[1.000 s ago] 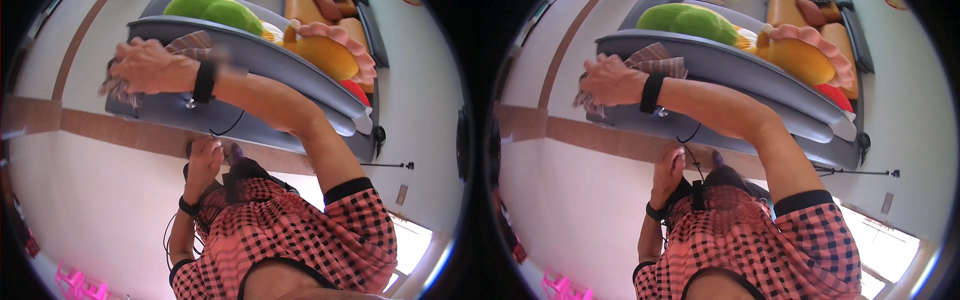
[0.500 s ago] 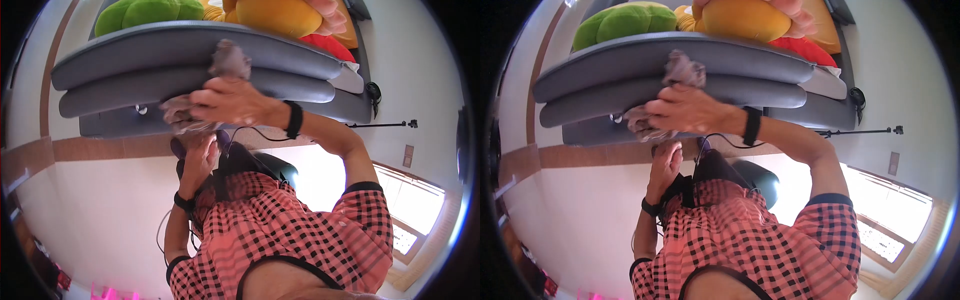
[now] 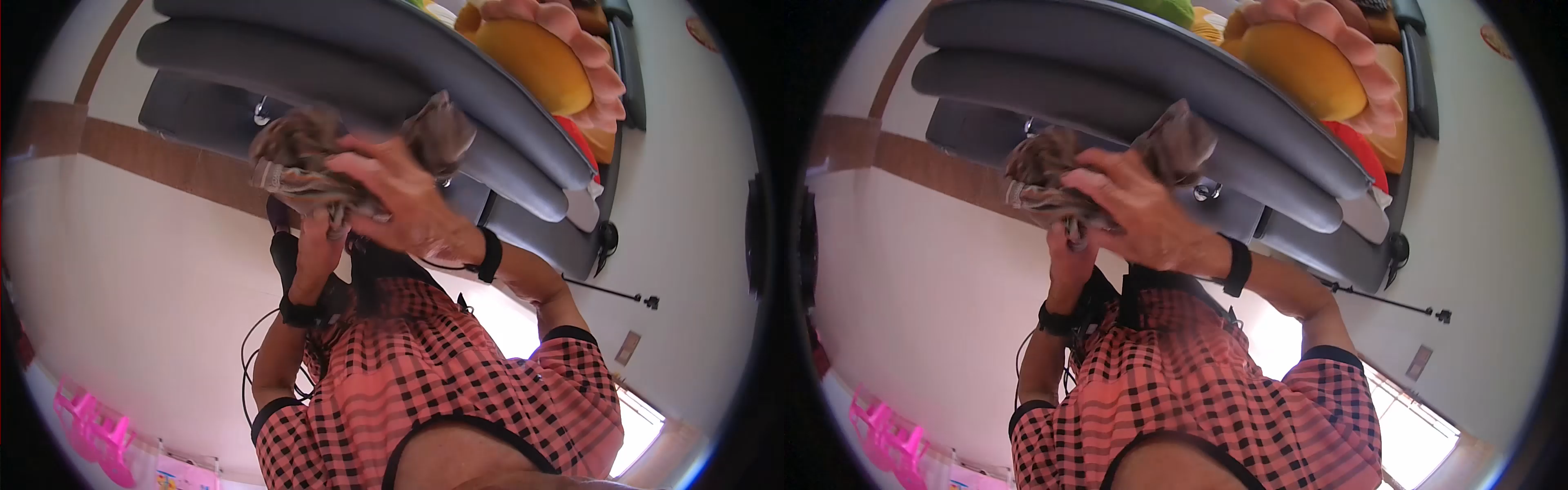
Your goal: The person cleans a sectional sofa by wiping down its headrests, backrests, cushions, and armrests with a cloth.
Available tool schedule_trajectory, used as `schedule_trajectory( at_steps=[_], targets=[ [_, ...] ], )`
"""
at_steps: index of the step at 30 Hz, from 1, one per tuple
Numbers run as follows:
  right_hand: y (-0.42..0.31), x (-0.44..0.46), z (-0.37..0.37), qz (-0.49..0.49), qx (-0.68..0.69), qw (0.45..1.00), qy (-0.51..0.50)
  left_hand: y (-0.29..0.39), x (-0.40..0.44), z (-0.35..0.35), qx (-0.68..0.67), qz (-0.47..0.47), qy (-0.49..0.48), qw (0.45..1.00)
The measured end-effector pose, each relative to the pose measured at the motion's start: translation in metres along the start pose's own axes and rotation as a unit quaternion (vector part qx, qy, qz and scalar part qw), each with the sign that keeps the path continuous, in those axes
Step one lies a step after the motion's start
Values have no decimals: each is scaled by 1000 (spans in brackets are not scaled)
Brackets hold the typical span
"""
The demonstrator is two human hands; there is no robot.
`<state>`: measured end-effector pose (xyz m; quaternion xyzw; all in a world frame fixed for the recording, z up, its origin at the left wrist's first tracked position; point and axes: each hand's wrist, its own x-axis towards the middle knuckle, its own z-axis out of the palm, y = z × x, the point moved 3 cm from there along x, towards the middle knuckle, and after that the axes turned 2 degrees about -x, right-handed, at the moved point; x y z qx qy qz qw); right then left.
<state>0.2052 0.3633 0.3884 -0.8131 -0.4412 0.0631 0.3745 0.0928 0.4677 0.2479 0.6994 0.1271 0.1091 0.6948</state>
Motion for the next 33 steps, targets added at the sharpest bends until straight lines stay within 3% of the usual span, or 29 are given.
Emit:
schedule_trajectory(
  at_steps=[1, 3, 6, 8, 9, 11, 13, 15, 17, 19, 21, 23, 24, 26, 27, 30, 31, 33],
  targets=[
    [-2, 2, 16, 15, 60, 998, -27, -5, -4, -9, 52, 42, 21, 998],
    [-1, 0, 37, 24, 102, 993, -54, -30, -3, -22, -45, -51, 61, 996],
    [4, -3, 46, 2, 86, 993, -77, -73, 4, -57, -172, -112, 168, 964],
    [16, -14, 46, 34, 83, 991, -104, -57, 18, -83, -27, -49, 223, 973],
    [27, -24, 48, 76, 97, 984, -126, -22, 33, -101, 160, 23, 230, 960],
    [56, -45, 55, 146, 98, 969, -173, -14, 83, -141, -200, 40, 296, 933],
    [91, -73, 67, 207, 74, 951, -218, 25, 129, -158, -418, 91, 330, 842],
    [121, -102, 77, 215, 53, 953, -209, 16, 169, -156, -136, 143, 367, 909],
    [148, -128, 82, 233, 27, 950, -206, 11, 179, -142, -48, 151, 382, 911],
    [166, -156, 82, 263, 0, 941, -211, 13, 180, -104, -165, 116, 393, 897],
    [174, -175, 82, 255, 24, 955, -152, 18, 151, -59, -96, 150, 337, 925],
    [175, -183, 84, 250, 39, 960, -116, -20, 119, 7, -53, 69, 334, 939],
    [177, -182, 86, 250, 41, 961, -109, -8, 103, 36, -156, 22, 258, 953],
    [180, -182, 86, 260, 16, 959, -111, -32, 81, 93, -117, 15, 216, 969],
    [181, -180, 85, 267, -10, 956, -120, -40, 69, 117, -197, -54, 170, 964],
    [196, -186, 87, 226, -47, 965, -129, -54, 54, 152, -273, -210, 65, 937],
    [200, -190, 88, 201, -54, 970, -129, -55, 53, 153, -262, -206, 69, 940],
    [204, -193, 89, 265, -21, 956, -126, -59, 51, 157, -240, -199, 76, 947]
  ],
)
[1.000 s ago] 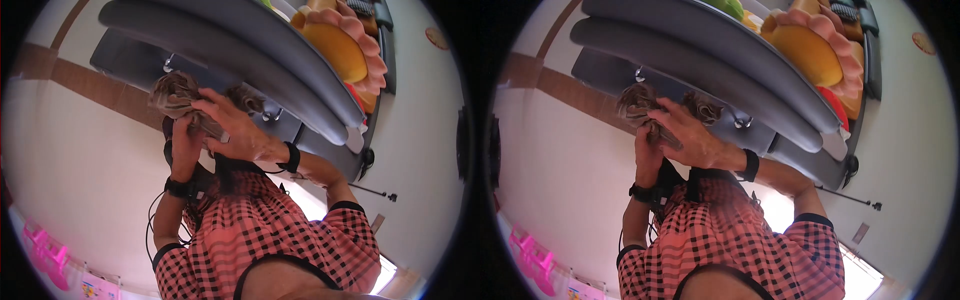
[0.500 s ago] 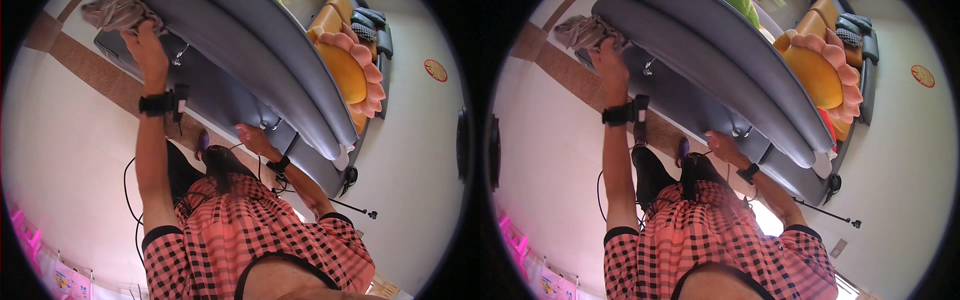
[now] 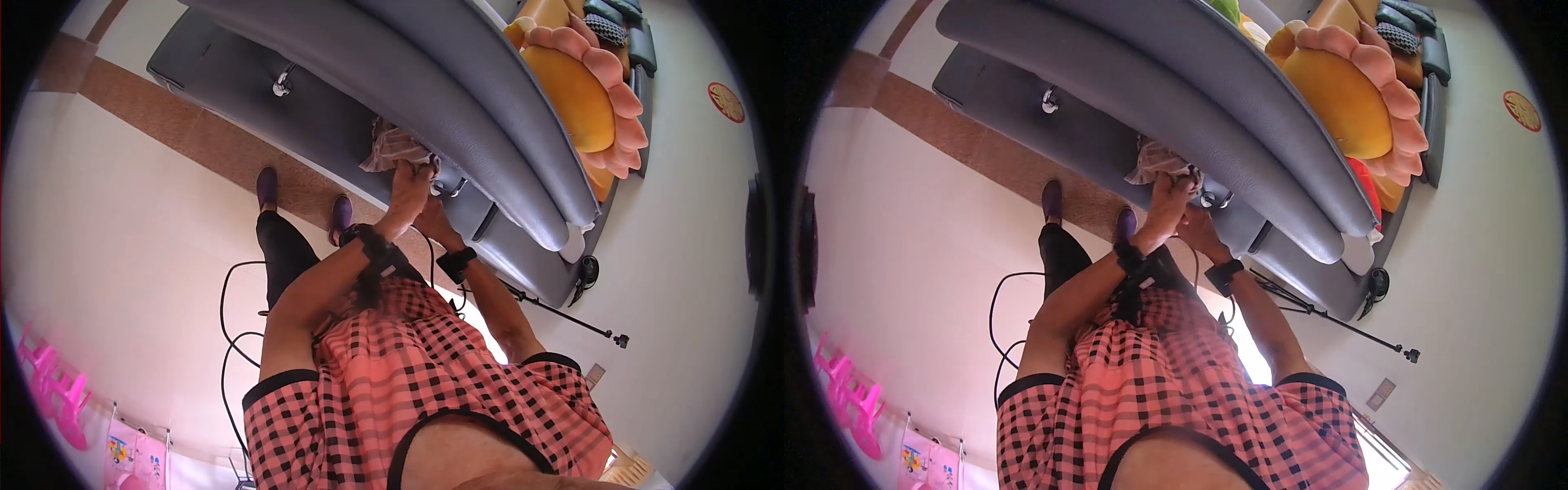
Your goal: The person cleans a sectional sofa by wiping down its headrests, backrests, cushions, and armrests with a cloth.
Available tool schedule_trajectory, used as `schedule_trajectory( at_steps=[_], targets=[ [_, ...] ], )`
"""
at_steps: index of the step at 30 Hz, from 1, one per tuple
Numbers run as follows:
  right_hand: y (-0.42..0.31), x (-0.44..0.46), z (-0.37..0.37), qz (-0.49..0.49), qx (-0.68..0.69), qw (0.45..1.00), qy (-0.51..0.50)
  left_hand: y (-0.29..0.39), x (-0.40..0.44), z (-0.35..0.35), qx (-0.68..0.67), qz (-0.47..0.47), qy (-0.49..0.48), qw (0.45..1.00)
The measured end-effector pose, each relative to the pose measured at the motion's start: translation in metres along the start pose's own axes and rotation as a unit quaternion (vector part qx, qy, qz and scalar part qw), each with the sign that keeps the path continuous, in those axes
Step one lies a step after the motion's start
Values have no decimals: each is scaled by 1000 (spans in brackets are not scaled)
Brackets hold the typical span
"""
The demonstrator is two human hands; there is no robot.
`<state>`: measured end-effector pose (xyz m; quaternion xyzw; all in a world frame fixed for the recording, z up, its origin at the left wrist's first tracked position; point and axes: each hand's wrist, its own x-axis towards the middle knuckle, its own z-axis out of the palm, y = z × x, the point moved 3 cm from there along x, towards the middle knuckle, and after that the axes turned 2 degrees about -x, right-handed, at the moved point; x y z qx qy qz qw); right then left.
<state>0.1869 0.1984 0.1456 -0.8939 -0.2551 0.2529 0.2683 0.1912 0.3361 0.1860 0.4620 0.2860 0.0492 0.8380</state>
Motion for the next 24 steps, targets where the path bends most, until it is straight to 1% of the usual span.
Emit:
schedule_trajectory(
  at_steps=[2, 3, 4, 6, 8, 10, 13, 14, 16, 18, 19, 20, 21, 22, 24],
  targets=[
    [-10, 2, -2, 63, 66, 996, -6, -2, 11, -21, 94, 46, 17, 994],
    [-15, 4, -3, 94, 111, 989, -8, 9, 18, -33, -102, 25, -1, 995],
    [-17, 5, -1, 125, 156, 980, -9, 25, 26, -46, -293, 2, -19, 956],
    [-18, 6, 3, 95, 92, 991, 17, 52, 49, -82, -326, 147, 81, 930],
    [-19, 9, 4, 69, 39, 996, 35, 104, 73, -99, -316, 59, 141, 936],
    [-19, 10, 1, 52, -3, 997, 51, 101, 84, -100, -335, 69, 125, 931],
    [-11, 12, 0, 22, 107, 994, 26, 98, 75, -84, -343, 81, 86, 932],
    [-8, 11, 1, 49, 144, 988, 6, 97, 64, -76, -342, 85, 73, 933],
    [-7, 13, -2, 98, 217, 971, -32, 77, 47, -59, -301, 62, 57, 950],
    [4, 15, 0, 127, 221, 964, -68, 47, 30, -38, -264, 41, 42, 963],
    [5, 16, 0, 142, 222, 961, -86, 42, 23, -28, -287, -8, 16, 958],
    [3, 16, -3, 125, 205, 968, -73, 36, 16, -19, -309, -59, -8, 949],
    [-7, 17, -9, 107, 188, 974, -61, 34, 8, -10, -369, -146, -50, 917],
    [-14, 18, -14, 88, 171, 980, -48, 37, -2, -9, -126, -77, -107, 983],
    [0, 10, -10, 52, 123, 991, -22, 16, -15, 5, -10, -110, -136, 984]
  ],
)
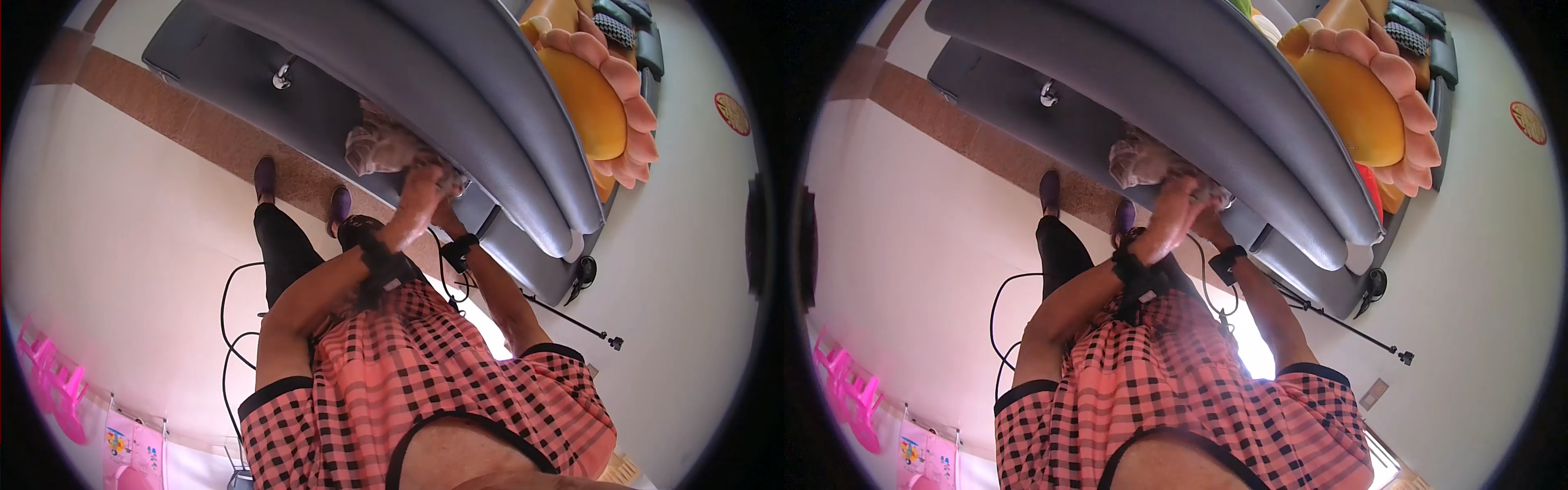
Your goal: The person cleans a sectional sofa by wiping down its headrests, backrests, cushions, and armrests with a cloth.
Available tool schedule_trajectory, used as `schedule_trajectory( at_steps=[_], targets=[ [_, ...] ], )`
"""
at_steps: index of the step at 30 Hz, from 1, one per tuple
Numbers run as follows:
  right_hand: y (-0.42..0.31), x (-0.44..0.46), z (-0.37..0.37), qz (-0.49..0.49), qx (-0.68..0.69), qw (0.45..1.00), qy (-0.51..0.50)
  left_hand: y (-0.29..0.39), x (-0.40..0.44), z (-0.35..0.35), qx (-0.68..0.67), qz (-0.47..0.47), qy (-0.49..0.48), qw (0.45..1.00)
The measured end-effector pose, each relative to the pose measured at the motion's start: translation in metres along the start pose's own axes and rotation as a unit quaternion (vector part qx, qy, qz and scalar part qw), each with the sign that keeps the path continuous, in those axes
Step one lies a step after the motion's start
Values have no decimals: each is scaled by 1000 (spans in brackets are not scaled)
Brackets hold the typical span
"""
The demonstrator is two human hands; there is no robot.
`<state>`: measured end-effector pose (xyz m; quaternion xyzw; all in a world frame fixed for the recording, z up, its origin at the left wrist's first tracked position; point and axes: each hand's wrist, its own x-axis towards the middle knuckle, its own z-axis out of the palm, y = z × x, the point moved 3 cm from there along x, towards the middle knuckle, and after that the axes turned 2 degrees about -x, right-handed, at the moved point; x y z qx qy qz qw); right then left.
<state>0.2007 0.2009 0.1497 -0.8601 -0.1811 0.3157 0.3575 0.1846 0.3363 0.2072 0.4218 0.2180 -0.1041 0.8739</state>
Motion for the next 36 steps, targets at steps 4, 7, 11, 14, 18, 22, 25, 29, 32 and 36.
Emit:
schedule_trajectory(
  at_steps=[4, 7, 11, 14, 18, 22, 25, 29, 32, 36],
  targets=[
    [101, 5, 39, -151, -155, 971, 102, -56, 19, 29, -338, -198, 53, 918],
    [59, -2, 11, -202, -303, 927, 86, -16, 20, 12, -358, -138, 32, 923],
    [27, 8, 7, 136, 133, 979, -69, 35, 21, -57, -379, 74, 24, 922],
    [10, 8, 4, 164, 98, 981, -47, 90, 19, -108, -298, 99, 98, 944],
    [8, 7, 1, 174, 108, 978, -41, 130, -4, -163, -287, 163, 154, 932],
    [9, 12, 3, 176, 90, 979, -55, 164, -36, -230, -260, 221, 264, 902],
    [17, 4, -5, 200, 98, 973, -56, 216, -37, -240, -18, 267, 289, 919],
    [19, 5, -8, 217, 101, 969, -56, 251, 22, -278, 330, 309, 394, 800],
    [18, 6, -10, 227, 105, 966, -63, 221, 102, -328, 620, 285, 416, 600],
    [18, 13, -10, 224, 118, 963, -87, 204, 117, -314, 644, 303, 437, 550]
  ],
)
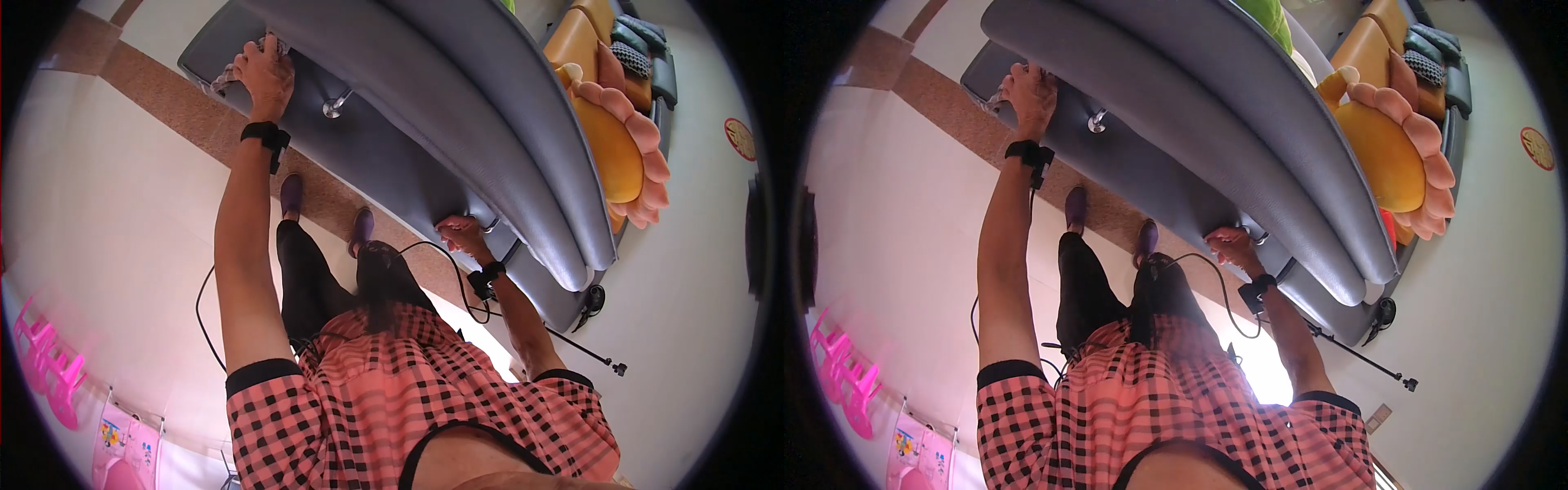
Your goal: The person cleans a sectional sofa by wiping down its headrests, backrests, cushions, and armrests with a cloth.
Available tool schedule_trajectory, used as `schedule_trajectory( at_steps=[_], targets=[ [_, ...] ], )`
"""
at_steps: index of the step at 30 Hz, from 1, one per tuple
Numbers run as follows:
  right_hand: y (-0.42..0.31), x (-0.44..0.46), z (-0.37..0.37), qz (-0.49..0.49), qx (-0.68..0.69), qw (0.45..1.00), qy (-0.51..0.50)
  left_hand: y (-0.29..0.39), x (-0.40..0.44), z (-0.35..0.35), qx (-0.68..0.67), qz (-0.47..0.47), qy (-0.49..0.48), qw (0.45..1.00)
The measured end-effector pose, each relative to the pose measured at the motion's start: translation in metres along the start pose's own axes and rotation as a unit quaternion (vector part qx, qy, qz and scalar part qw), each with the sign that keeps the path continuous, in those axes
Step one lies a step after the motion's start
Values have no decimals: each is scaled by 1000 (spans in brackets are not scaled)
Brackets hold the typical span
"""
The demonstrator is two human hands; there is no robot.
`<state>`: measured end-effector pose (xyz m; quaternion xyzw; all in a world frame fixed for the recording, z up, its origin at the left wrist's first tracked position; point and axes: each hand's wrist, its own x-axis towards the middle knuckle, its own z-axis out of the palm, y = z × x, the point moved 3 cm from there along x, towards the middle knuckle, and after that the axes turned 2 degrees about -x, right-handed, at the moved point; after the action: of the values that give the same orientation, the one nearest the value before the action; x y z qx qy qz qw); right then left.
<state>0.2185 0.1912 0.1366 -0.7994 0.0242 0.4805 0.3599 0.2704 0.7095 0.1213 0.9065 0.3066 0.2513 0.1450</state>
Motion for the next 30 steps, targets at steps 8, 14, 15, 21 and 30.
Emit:
schedule_trajectory(
  at_steps=[8, 14, 15, 21, 30],
  targets=[
    [1, 0, -2, 30, 11, 999, -23, 28, -46, -26, -59, 113, -34, 991],
    [-7, -5, 7, 26, -7, 999, -24, 31, -108, -67, -58, 174, -105, 978],
    [-11, -8, 7, 22, -13, 999, -19, 33, -119, -72, -67, 137, -134, 979],
    [-10, -7, 9, 17, 12, 999, -27, -1, -183, -87, -331, -116, -186, 918],
    [14, 3, -1, 34, 11, 999, -31, -21, -37, -127, -230, 14, -7, 973]
  ],
)
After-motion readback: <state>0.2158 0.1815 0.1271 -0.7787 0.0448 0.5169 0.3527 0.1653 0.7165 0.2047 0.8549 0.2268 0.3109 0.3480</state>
